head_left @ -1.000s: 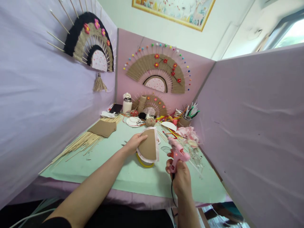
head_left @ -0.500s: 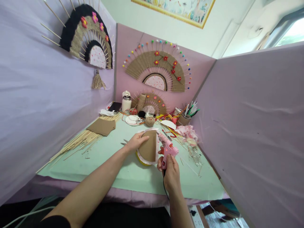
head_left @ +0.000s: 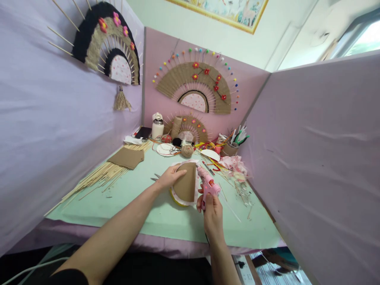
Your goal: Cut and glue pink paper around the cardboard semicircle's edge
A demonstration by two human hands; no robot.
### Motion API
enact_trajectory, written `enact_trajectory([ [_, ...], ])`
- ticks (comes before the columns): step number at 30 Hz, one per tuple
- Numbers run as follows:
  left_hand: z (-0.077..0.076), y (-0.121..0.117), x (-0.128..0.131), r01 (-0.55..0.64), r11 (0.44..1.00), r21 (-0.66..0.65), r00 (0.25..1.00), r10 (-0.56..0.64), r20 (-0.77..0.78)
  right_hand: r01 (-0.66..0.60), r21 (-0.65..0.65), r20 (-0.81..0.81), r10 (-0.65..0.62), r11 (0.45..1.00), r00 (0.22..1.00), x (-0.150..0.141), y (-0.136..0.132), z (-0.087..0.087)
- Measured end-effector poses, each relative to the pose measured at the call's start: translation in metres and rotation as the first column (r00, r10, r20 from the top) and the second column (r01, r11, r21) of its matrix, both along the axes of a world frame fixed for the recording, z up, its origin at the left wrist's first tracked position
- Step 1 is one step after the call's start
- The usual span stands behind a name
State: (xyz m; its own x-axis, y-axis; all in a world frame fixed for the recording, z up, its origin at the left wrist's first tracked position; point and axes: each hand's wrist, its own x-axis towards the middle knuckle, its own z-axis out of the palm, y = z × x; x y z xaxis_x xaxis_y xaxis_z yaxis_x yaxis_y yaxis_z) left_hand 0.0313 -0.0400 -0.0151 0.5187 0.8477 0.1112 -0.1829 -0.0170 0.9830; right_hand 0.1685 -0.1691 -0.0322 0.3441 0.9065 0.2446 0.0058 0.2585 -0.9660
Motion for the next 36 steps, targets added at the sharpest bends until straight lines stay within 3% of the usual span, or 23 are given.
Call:
enact_trajectory([
  [36,-0.0020,0.0015,-0.0014,0.050,0.999,0.020,0.998,-0.049,-0.026,0.068,-0.004,0.026,-0.068,0.998,0.997,-0.0004,-0.0002,0.0013],
])
